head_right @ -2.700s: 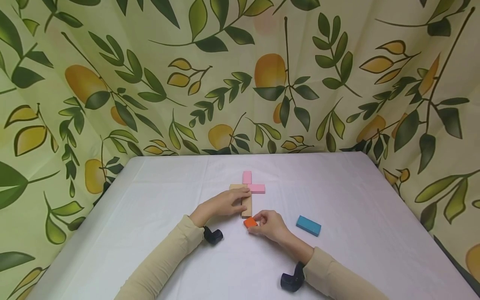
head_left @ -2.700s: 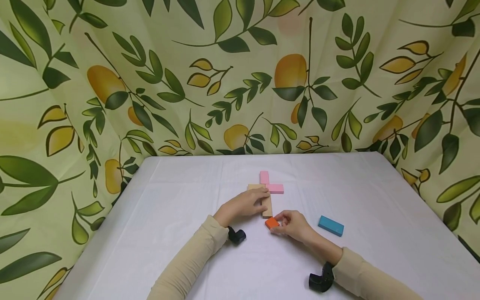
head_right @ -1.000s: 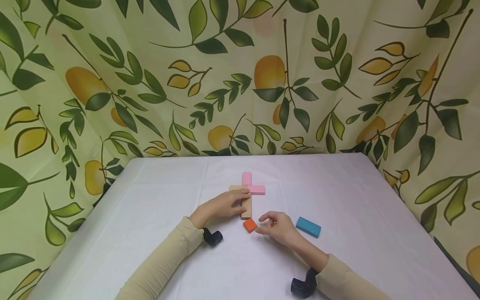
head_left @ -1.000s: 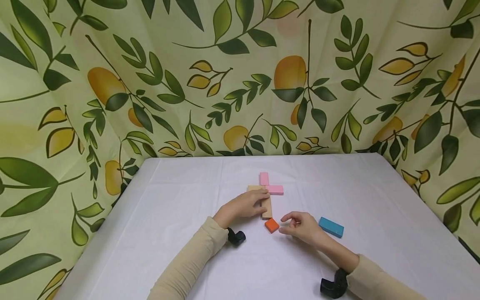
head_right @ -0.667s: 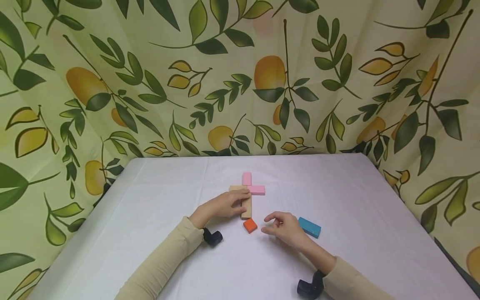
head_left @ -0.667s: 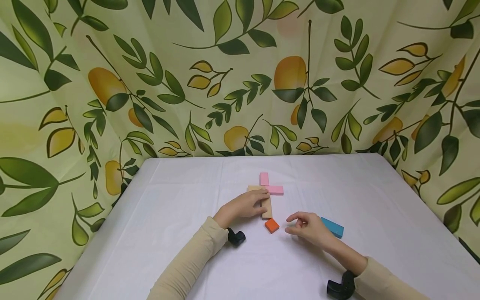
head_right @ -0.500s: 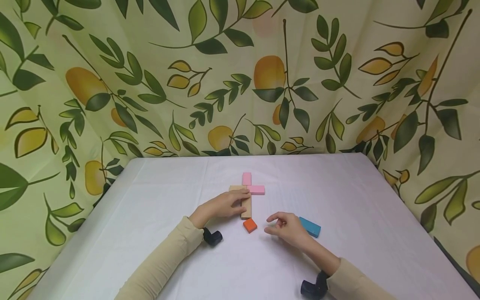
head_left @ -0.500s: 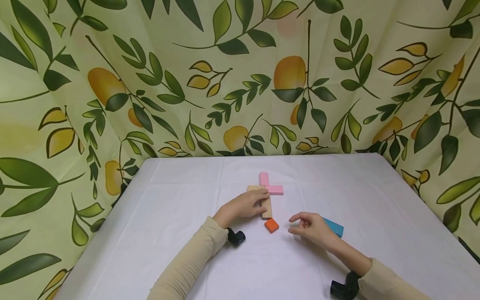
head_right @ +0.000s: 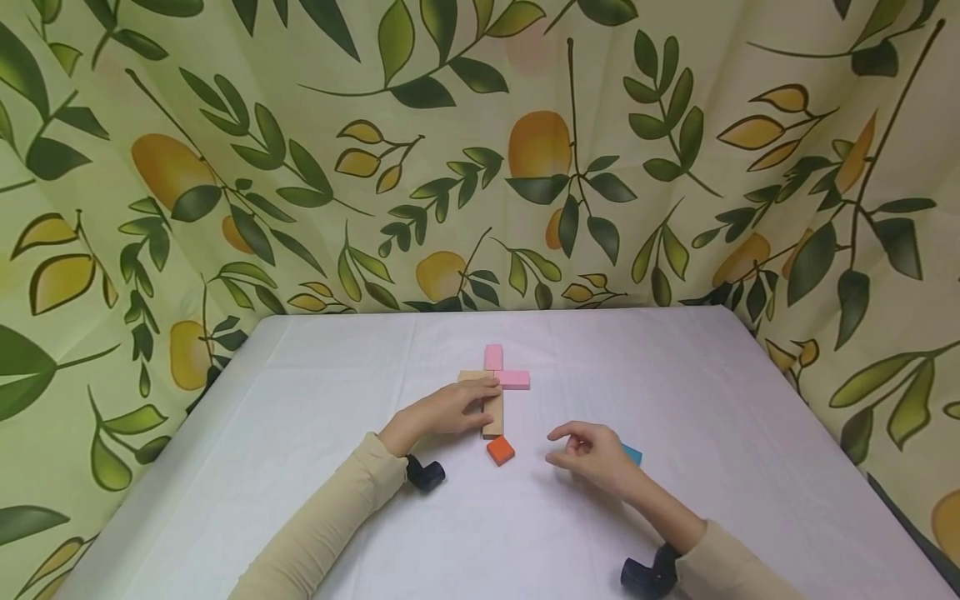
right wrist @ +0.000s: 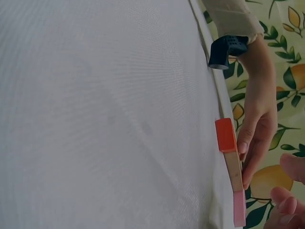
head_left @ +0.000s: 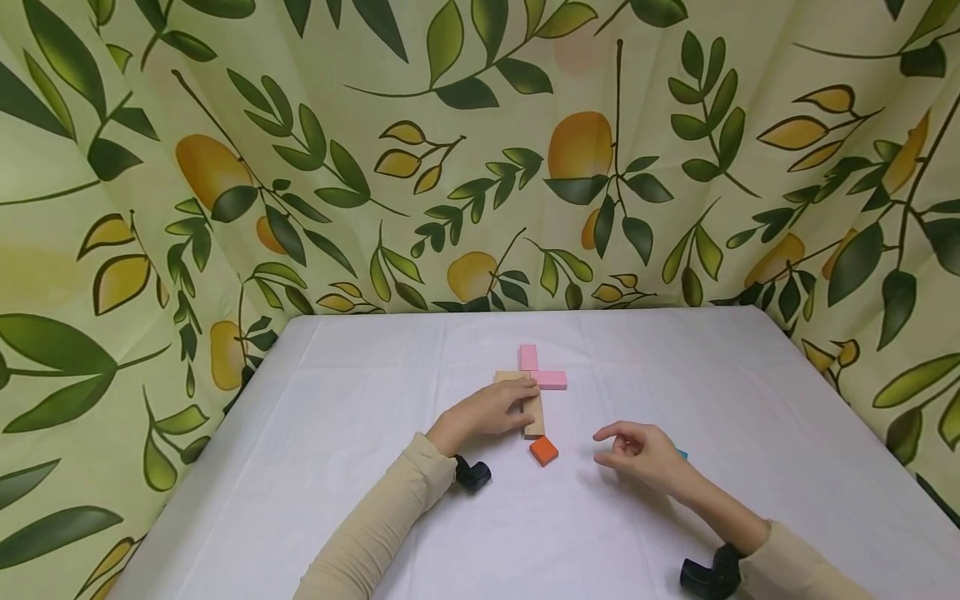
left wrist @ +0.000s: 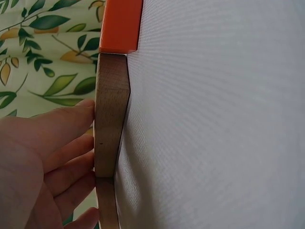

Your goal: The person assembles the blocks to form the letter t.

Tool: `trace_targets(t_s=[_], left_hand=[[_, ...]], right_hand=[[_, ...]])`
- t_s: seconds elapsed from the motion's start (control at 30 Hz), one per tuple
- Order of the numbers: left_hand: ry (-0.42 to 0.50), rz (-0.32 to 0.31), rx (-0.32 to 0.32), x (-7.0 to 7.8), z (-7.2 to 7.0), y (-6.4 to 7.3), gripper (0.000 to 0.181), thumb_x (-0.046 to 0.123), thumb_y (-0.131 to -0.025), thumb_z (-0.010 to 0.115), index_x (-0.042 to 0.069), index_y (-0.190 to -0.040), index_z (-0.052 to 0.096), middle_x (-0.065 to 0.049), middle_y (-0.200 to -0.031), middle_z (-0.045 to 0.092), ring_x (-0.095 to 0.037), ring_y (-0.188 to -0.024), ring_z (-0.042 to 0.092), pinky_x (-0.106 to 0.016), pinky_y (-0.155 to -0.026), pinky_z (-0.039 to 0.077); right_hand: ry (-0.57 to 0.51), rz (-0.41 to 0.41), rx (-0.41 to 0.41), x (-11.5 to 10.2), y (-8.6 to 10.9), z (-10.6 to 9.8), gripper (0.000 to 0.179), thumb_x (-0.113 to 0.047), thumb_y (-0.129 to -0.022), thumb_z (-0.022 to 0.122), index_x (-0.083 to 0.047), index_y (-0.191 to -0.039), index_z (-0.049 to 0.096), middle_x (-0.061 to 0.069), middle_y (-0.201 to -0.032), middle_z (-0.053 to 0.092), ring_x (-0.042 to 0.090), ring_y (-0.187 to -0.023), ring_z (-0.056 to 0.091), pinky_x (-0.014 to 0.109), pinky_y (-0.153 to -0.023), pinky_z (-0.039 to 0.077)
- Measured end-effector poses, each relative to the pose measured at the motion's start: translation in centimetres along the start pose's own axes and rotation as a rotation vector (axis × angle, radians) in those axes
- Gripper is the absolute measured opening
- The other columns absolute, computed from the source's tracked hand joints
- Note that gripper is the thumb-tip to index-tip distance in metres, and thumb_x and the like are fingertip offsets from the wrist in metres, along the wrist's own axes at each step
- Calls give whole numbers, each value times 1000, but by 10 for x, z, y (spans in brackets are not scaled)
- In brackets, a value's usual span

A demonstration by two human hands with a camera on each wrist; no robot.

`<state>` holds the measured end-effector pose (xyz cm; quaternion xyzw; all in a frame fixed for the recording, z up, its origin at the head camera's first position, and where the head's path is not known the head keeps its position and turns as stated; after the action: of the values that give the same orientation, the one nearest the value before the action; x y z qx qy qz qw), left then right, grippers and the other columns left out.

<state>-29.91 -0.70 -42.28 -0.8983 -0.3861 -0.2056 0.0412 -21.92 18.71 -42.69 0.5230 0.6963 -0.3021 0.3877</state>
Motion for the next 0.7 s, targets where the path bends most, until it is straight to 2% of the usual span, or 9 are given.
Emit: trace_targets(t_s=[0.2,0.53,0.7], left_hand=[[-11,-4,-6,-1,1,0,51,27,-96,58,10,-143,48,-4,-155,41,-19,-148,33,-36,-122,30],[-9,-7,-2,-3,2,-1,50,26,-96,58,11,-142,48,-4,-155,41,-18,-147,34,-36,-122,30],[-4,-3,-2,-3,2,-2,50,26,-97,58,11,-143,48,-4,-155,40,-18,-147,33,-36,-122,30]], right_hand=[[51,12,31,6,3,-11,29,-15,-81,75,2,-104,68,-5,-66,49,-1,-55,41,18,-50,36],[67,-69,49,7,9,-26,26,-12,-82,74,2,-103,68,-11,-66,48,-4,-55,40,19,-48,36],[67,-70,60,10,10,-34,25,-11,-83,73,3,-104,68,-13,-65,46,-4,-54,38,20,-47,35]])
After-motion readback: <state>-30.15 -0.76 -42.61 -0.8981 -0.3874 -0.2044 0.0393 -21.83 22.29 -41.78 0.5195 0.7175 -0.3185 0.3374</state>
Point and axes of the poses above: each hand's wrist, its own y-axis away from the middle knuckle, its own z-axis out of the palm, x = y × z, the point moved 7 cm from there along -y, towards the middle knuckle
